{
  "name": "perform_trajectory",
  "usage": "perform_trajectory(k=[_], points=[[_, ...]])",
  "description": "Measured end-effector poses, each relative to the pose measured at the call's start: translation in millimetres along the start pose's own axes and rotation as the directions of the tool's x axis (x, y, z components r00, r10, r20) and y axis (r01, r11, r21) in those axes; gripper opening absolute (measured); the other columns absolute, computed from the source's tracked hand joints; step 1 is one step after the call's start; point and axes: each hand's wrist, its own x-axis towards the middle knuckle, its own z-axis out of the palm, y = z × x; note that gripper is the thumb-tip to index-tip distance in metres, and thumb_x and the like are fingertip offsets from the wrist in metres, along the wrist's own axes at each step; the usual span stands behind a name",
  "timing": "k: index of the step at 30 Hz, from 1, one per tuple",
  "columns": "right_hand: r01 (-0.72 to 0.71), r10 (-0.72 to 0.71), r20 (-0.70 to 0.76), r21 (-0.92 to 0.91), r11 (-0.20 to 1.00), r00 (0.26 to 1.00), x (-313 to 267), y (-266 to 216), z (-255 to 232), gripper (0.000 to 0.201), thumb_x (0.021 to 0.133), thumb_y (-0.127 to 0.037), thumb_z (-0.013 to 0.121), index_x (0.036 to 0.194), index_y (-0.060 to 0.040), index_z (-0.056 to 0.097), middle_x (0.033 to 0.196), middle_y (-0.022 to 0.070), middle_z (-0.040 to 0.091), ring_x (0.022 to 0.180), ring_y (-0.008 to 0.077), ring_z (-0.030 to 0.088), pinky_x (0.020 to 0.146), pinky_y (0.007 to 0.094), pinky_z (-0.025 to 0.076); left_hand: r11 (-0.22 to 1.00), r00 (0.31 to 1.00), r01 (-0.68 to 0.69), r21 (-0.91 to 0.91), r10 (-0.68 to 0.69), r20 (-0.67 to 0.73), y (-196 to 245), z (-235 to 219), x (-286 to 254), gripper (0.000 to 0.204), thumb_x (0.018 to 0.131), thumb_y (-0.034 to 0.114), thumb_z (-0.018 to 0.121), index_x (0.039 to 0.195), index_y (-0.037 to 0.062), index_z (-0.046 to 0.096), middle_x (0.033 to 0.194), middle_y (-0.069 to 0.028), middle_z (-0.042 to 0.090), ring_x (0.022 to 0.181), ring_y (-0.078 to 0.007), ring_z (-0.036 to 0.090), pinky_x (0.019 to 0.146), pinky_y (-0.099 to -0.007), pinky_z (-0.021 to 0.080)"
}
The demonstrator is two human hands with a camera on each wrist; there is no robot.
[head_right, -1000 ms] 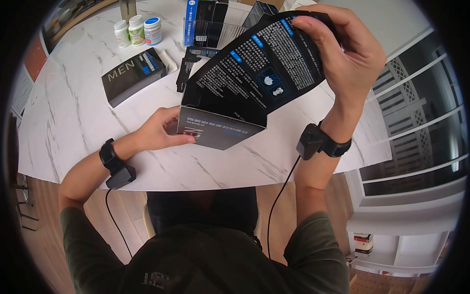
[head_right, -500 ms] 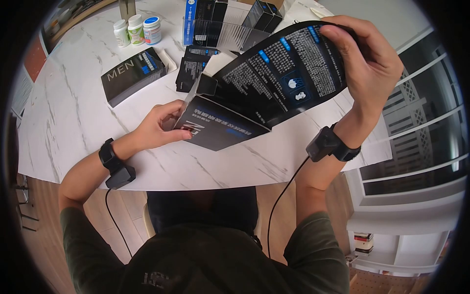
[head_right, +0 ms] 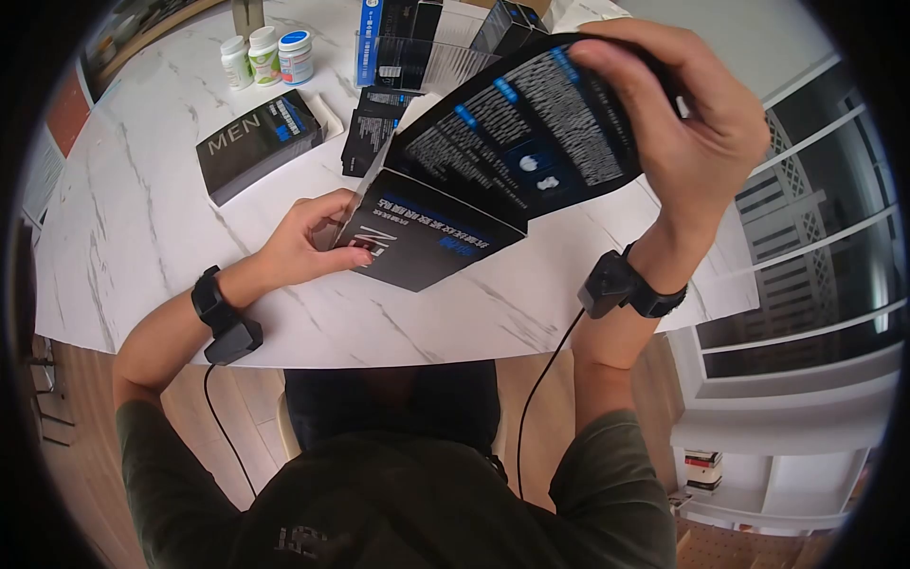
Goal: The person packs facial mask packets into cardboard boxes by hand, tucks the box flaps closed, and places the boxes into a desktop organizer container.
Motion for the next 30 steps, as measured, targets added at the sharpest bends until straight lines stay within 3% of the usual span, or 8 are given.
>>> perform_trajectory(k=[2,4,10,13,16,18,23,30], points=[[0.003,-0.004,0.055,0.018,1.000,0.998,3.0,-5.8,3.3,0.007,0.076,0.000,0.067,0.083,0.0003,0.069,0.078,0.0043,0.068,0.068,0.0093,0.062,0.061,0.0180,0.048,1.000,1.000,0.018,-0.003,-0.018,0.000,0.0,-0.6,0.4,0.031,0.077,0.008,0.072,0.102,-0.0008,0.055,0.086,-0.0047,0.063,0.078,-0.0082,0.058,0.073,-0.0237,0.047],[-0.006,-0.009,0.261,0.056,0.998,0.965,7.0,-11.8,9.2,0.006,0.075,-0.001,0.068,0.081,-0.0003,0.069,0.076,0.0041,0.067,0.066,0.0094,0.062,0.060,0.0179,0.047,1.000,0.999,0.029,0.002,-0.029,0.024,0.3,-1.3,0.7,0.034,0.075,0.004,0.073,0.103,-0.0017,0.054,0.090,-0.0054,0.063,0.080,-0.0080,0.057,0.075,-0.0235,0.046],[-0.181,0.103,0.435,0.141,0.973,0.895,1.8,-14.9,36.5,0.025,0.071,-0.015,0.074,0.095,-0.0077,0.068,0.083,0.0032,0.068,0.069,0.0123,0.062,0.060,0.0226,0.047,0.999,1.000,0.000,-0.038,-0.001,-0.011,-8.4,-1.5,0.1,0.032,0.077,0.009,0.072,0.103,-0.0003,0.055,0.085,-0.0044,0.064,0.079,-0.0077,0.057,0.072,-0.0235,0.046],[-0.194,0.115,0.508,0.106,0.975,0.854,5.0,-10.7,22.4,0.059,0.068,-0.016,0.074,0.121,-0.0011,0.052,0.108,0.0076,0.064,0.094,0.0179,0.061,0.080,0.0270,0.048,1.000,1.000,0.030,0.004,-0.030,-0.008,-1.7,1.2,0.0,0.033,0.078,0.009,0.072,0.104,-0.0002,0.054,0.086,-0.0042,0.064,0.079,-0.0075,0.057,0.072,-0.0229,0.046],[-0.195,0.060,0.559,0.184,0.963,0.827,-1.7,-14.3,33.4,0.068,0.066,-0.021,0.076,0.126,-0.0024,0.049,0.119,0.0104,0.058,0.106,0.0226,0.056,0.090,0.0307,0.043,0.999,0.999,0.043,-0.030,-0.043,-0.010,-6.2,2.8,-0.2,0.035,0.078,0.010,0.072,0.106,0.0000,0.053,0.086,-0.0039,0.064,0.079,-0.0072,0.057,0.071,-0.0224,0.045],[-0.262,0.067,0.705,0.173,0.949,0.706,-6.2,-23.0,40.9,0.083,0.063,-0.028,0.079,0.133,-0.0063,0.041,0.133,0.0150,0.046,0.121,0.0294,0.045,0.099,0.0341,0.035,0.998,0.998,0.064,-0.023,-0.064,0.005,-3.5,2.3,0.3,0.035,0.078,0.010,0.072,0.106,0.0002,0.053,0.086,-0.0041,0.064,0.079,-0.0075,0.057,0.070,-0.0224,0.045],[-0.195,0.020,0.731,0.155,0.968,0.682,-30.2,-29.7,74.6,0.079,0.071,-0.048,0.071,0.134,-0.0099,0.040,0.134,0.0204,0.042,0.120,0.0357,0.044,0.098,0.0363,0.037,0.996,0.998,0.058,0.065,-0.059,0.015,-0.1,1.2,-0.1,0.037,0.076,0.010,0.072,0.107,0.0011,0.053,0.086,-0.0048,0.065,0.079,-0.0091,0.059,0.070,-0.0237,0.046],[-0.156,0.006,0.672,0.163,0.974,0.740,-15.1,-14.2,64.1,0.065,0.082,-0.045,0.061,0.133,-0.0095,0.041,0.133,0.0189,0.043,0.120,0.0346,0.044,0.099,0.0353,0.035,0.991,0.996,0.090,0.097,-0.092,0.016,-0.6,-0.1,0.3,0.040,0.076,0.011,0.073,0.109,0.0026,0.054,0.088,-0.0056,0.067,0.079,-0.0104,0.060,0.073,-0.0247,0.045]])
